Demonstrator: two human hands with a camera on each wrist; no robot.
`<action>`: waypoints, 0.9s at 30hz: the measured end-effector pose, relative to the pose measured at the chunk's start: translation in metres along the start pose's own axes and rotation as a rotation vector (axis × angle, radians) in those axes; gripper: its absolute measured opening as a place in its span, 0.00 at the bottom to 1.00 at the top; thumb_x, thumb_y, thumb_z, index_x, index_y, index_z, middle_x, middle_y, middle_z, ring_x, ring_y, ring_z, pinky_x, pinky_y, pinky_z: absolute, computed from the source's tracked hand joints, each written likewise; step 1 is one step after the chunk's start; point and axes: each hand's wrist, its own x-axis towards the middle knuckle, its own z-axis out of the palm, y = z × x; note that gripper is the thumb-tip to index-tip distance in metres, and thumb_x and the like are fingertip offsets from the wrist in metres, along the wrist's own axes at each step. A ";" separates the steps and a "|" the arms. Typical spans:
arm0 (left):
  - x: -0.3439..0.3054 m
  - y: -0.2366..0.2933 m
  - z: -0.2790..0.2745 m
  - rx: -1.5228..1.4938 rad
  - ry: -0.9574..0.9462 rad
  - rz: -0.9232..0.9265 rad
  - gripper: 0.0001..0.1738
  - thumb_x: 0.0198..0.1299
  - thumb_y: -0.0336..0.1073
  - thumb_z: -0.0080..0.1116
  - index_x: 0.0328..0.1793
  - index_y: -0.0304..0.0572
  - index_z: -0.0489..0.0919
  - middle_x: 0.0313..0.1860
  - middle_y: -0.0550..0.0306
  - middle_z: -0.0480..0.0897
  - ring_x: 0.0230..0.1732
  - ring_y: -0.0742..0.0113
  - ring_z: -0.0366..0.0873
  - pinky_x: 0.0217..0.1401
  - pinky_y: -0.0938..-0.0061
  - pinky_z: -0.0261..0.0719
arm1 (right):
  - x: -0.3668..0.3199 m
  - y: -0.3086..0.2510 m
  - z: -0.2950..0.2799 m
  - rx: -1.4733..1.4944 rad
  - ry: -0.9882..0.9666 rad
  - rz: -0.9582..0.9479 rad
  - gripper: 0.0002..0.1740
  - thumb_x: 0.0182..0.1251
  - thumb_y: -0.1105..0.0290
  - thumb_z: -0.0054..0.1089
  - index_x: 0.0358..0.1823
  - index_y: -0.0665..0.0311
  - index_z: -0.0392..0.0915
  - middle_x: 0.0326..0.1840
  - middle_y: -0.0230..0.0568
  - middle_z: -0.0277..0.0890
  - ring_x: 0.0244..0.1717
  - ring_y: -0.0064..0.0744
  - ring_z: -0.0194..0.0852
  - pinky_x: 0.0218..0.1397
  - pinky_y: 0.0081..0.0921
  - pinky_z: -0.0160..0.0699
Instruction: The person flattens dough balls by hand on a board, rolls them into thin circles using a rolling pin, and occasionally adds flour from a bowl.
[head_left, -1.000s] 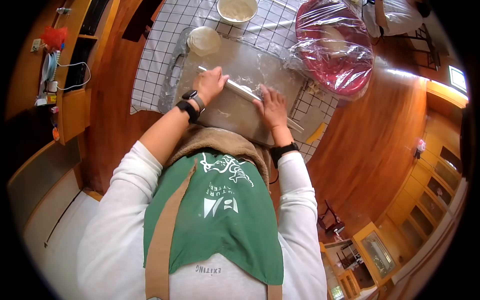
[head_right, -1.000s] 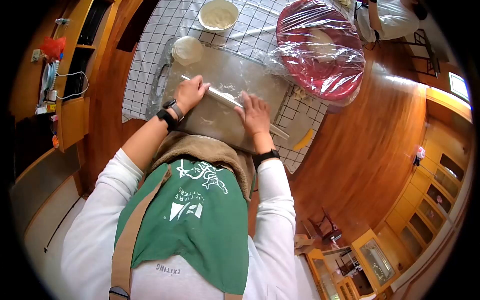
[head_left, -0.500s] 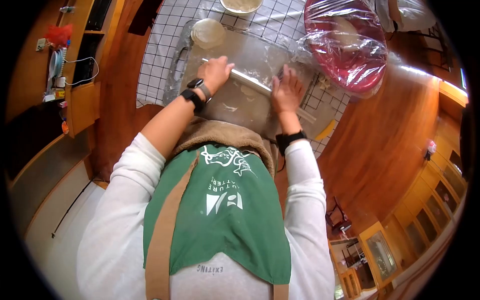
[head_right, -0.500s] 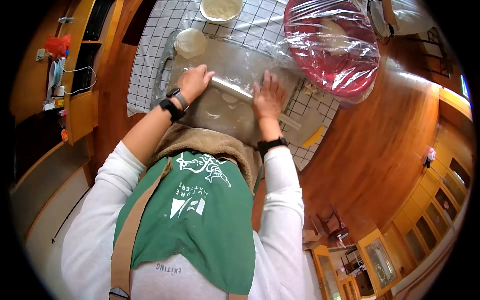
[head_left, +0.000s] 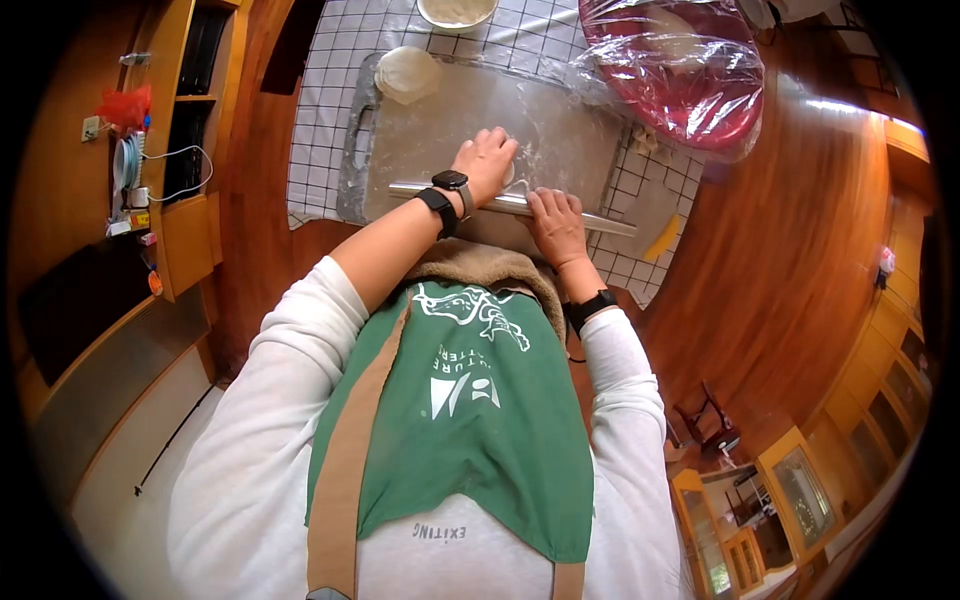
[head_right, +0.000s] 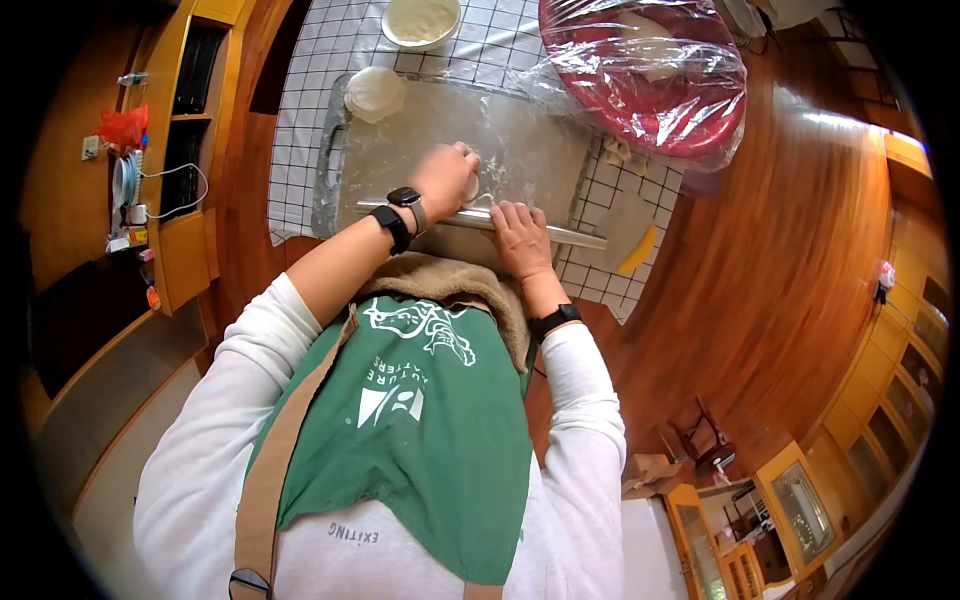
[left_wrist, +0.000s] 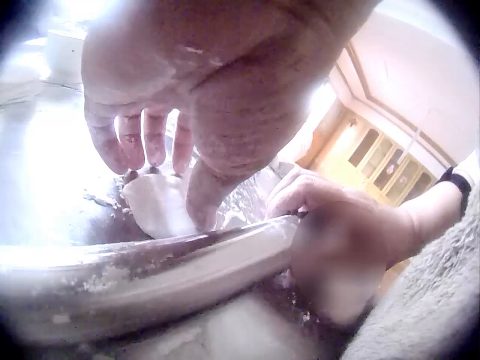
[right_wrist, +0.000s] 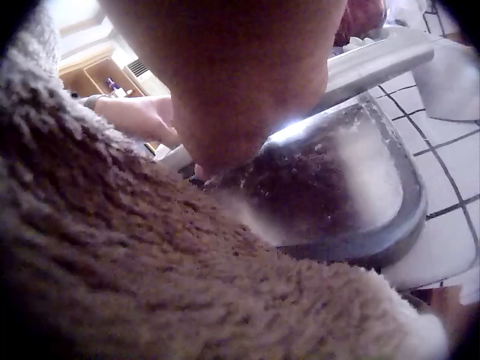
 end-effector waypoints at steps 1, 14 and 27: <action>0.000 0.005 0.002 0.045 0.006 -0.039 0.15 0.48 0.32 0.64 0.43 0.42 0.75 0.44 0.51 0.77 0.49 0.47 0.75 0.52 0.62 0.74 | -0.003 0.000 -0.001 -0.001 0.002 0.006 0.23 0.54 0.58 0.65 0.50 0.55 0.71 0.48 0.32 0.73 0.51 0.33 0.70 0.55 0.34 0.64; 0.004 -0.028 -0.013 -0.391 -0.335 -0.238 0.12 0.52 0.32 0.67 0.41 0.34 0.82 0.34 0.46 0.85 0.37 0.55 0.83 0.44 0.68 0.81 | -0.011 -0.003 0.000 0.062 -0.020 -0.035 0.23 0.52 0.61 0.64 0.49 0.56 0.71 0.48 0.33 0.72 0.51 0.34 0.69 0.55 0.33 0.64; -0.049 -0.035 -0.003 0.336 0.225 -0.092 0.23 0.67 0.50 0.47 0.66 0.56 0.68 0.70 0.55 0.62 0.76 0.51 0.50 0.73 0.44 0.45 | 0.016 -0.005 -0.002 0.104 -0.058 0.065 0.23 0.58 0.56 0.62 0.53 0.55 0.71 0.49 0.36 0.71 0.53 0.37 0.68 0.56 0.36 0.63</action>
